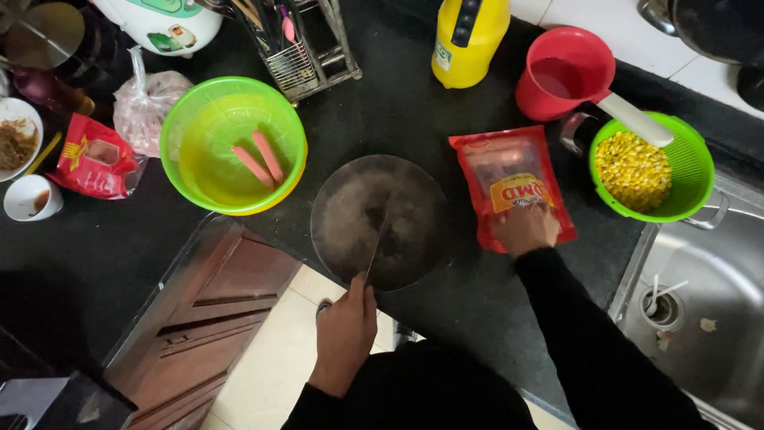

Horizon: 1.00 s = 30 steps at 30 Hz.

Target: Frying bread rolls in a pan and slicing sausages on a cutting board

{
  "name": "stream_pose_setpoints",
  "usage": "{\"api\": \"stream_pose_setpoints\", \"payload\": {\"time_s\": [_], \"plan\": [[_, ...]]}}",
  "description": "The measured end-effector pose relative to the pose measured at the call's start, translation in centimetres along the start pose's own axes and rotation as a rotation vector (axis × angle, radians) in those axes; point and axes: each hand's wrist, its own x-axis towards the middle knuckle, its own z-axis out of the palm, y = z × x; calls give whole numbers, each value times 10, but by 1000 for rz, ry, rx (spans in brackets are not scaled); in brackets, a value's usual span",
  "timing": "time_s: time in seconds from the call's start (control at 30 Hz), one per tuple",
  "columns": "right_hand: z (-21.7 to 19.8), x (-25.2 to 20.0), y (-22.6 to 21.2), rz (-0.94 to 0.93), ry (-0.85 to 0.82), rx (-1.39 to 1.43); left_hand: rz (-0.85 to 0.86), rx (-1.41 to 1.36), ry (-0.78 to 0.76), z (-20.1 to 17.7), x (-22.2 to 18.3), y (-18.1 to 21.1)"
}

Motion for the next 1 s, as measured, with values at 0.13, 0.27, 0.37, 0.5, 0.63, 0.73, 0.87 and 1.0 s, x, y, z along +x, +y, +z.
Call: {"api": "stream_pose_setpoints", "payload": {"time_s": [0.13,0.27,0.37,0.5,0.63,0.73,0.87,1.0], "plan": [[-9,-59,9,-52,36,80,12,14,0,4,-2,-4],[69,-53,70,-450,335,-191,-5,7,-34,12,-2,-4],[85,-61,80,-577,604,-324,-45,-21,-155,0,1,5],[88,-56,78,-16,256,360,13,5,-84,14,-3,-8],[51,-74,57,-27,360,380,-3,-27,-46,11,-4,-20],[30,-81,15,-122,297,419,-69,9,-36,6,-7,-23],[112,-34,-89,51,856,5,-87,115,7,-7,-12,-25],[94,-57,-154,-338,638,304,-142,94,-12,-6,-11,-31]]}}
